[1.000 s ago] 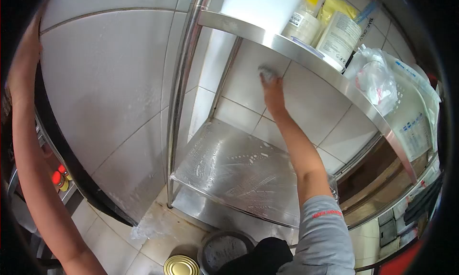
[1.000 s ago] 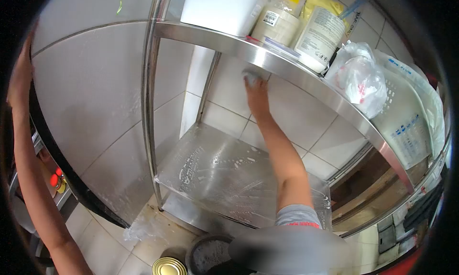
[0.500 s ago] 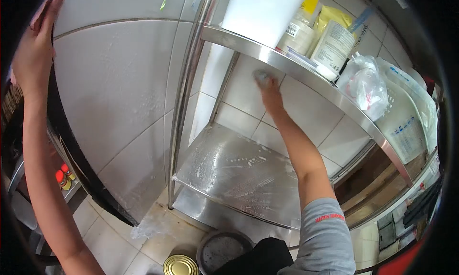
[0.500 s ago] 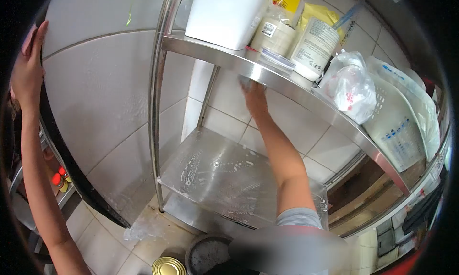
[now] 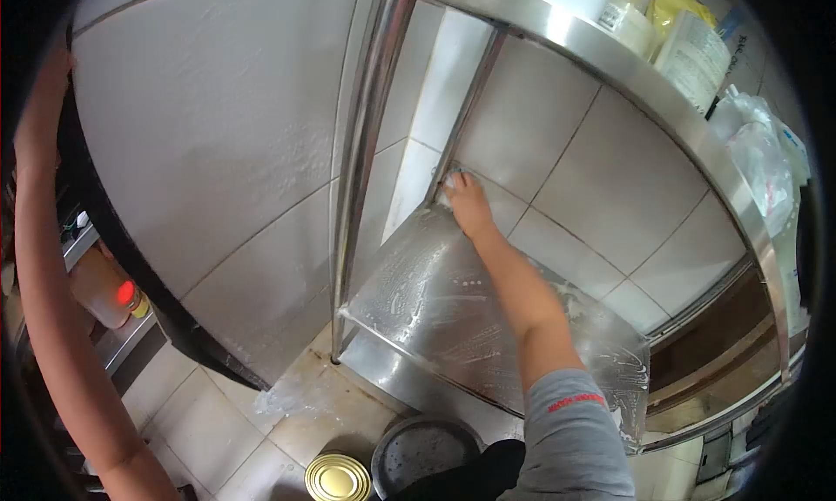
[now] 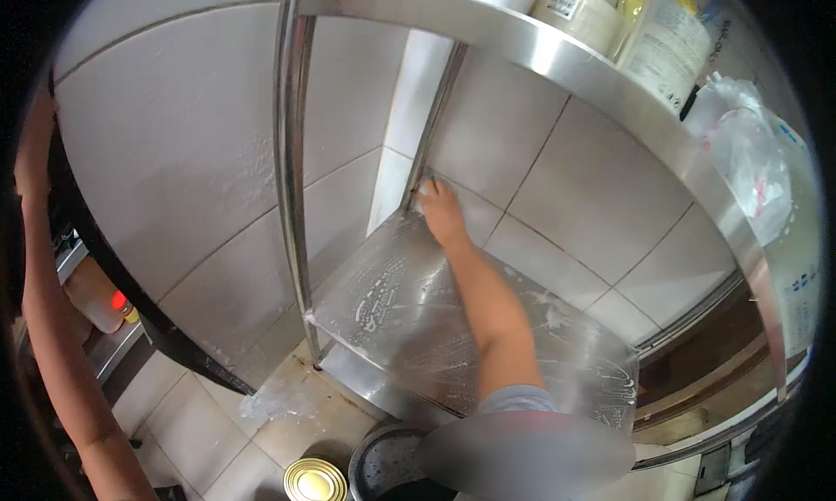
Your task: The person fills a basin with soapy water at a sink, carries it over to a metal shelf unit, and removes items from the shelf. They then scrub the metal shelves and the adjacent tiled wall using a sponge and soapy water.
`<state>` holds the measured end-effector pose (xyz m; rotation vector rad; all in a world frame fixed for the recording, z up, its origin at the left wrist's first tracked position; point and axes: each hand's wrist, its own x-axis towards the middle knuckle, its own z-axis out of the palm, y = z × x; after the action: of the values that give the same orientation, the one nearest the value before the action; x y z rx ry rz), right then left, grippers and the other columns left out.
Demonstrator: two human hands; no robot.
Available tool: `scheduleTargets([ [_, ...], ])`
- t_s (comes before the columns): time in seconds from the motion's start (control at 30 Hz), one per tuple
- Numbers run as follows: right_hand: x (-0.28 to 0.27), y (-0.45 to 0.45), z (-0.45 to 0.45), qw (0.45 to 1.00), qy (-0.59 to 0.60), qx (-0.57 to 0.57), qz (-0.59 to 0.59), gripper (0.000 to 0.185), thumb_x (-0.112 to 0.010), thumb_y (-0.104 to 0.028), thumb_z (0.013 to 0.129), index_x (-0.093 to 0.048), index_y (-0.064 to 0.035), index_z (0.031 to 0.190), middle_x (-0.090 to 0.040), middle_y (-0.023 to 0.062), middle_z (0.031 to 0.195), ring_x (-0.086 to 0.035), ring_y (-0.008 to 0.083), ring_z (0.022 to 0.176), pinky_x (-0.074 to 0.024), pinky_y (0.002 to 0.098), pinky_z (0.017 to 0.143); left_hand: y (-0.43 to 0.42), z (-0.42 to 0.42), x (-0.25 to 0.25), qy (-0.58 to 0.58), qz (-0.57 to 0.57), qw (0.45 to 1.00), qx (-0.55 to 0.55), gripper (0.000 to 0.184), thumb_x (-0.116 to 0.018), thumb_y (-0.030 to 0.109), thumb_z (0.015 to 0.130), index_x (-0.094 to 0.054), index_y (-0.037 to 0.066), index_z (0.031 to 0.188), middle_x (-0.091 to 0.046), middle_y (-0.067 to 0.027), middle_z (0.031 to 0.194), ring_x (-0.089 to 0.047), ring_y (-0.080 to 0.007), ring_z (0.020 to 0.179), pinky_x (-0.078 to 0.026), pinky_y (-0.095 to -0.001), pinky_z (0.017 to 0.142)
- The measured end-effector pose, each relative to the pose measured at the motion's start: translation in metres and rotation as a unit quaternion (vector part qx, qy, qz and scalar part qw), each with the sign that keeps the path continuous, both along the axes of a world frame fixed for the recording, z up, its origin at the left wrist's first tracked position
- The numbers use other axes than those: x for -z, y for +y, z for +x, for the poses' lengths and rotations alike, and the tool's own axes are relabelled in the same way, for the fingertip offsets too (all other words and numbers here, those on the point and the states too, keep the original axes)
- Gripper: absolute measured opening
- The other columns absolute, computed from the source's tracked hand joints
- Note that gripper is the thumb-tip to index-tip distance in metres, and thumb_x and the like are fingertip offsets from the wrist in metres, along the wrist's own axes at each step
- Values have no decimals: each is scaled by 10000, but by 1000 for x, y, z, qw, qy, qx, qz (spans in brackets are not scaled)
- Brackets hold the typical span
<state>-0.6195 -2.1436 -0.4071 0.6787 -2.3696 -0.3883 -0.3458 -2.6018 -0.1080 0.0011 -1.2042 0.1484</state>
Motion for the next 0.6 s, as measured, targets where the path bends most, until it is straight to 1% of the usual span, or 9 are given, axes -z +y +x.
scheduleTargets([
  [0.07,-13,11,17,993,-97,0,61,344,-570,-111,791,-581,-93,1134,-480,135,1235,-462,335,1143,-399,424,965,8,-2,2,18,2,999,-36,599,-569,498,858,-432,-78,950,-433,-119,834,-510,-212,716,-497,-312,580],
  [0.17,-10,61,42,987,-158,27,-28,399,-618,-146,759,-561,-83,1149,-483,133,1241,-472,337,1126,-397,428,957,-5,-7,-2,51,-10,996,-67,610,-548,520,860,-435,-73,947,-430,-116,826,-502,-204,719,-495,-296,579],
  [0.27,-70,95,55,992,-96,76,18,399,-633,-249,780,-578,-42,1118,-527,162,1106,-506,320,1061,-406,417,931,-9,0,-4,23,-2,999,-41,639,-532,550,856,-435,-74,948,-435,-118,820,-501,-198,721,-494,-279,573],
  [0.3,-103,107,46,999,-41,7,-10,418,-655,-275,771,-570,-24,1094,-534,171,1076,-521,317,1018,-418,424,896,-6,1,-5,22,7,999,-41,647,-534,558,852,-437,-74,948,-438,-119,820,-505,-201,716,-494,-277,568],
  [0.33,-154,87,55,981,-66,64,-169,391,-651,-268,780,-572,-19,1071,-536,162,1056,-522,308,967,-439,412,849,-3,1,-4,12,19,999,-35,654,-536,565,847,-439,-74,947,-441,-121,820,-509,-203,712,-494,-275,564],
  [0.43,-215,65,58,983,170,-39,-64,316,-568,-178,849,-561,-21,1123,-517,190,1032,-495,345,937,-433,450,867,-1,3,-4,-2,19,999,-47,670,-536,584,839,-445,-71,945,-450,-126,821,-523,-213,701,-499,-280,560],
  [0.5,-173,81,51,980,198,20,7,292,-525,-159,877,-568,-57,1147,-512,194,1077,-493,346,998,-425,445,905,5,2,-4,28,-1,997,-66,677,-519,601,840,-450,-65,941,-458,-130,821,-533,-220,699,-510,-296,572],
  [0.57,-67,127,67,992,45,72,-95,298,-489,-158,899,-570,-148,1185,-501,178,1162,-476,331,1110,-414,404,957,8,0,-7,43,6,997,-66,700,-487,630,839,-455,-62,938,-467,-135,821,-542,-225,705,-520,-310,580],
  [0.6,-45,127,113,979,-69,170,-87,345,-466,-121,899,-539,-202,1226,-491,165,1213,-446,324,1183,-383,394,1002,0,-2,-9,39,10,997,-66,716,-468,647,837,-457,-62,937,-471,-138,820,-546,-227,710,-524,-315,581],
])
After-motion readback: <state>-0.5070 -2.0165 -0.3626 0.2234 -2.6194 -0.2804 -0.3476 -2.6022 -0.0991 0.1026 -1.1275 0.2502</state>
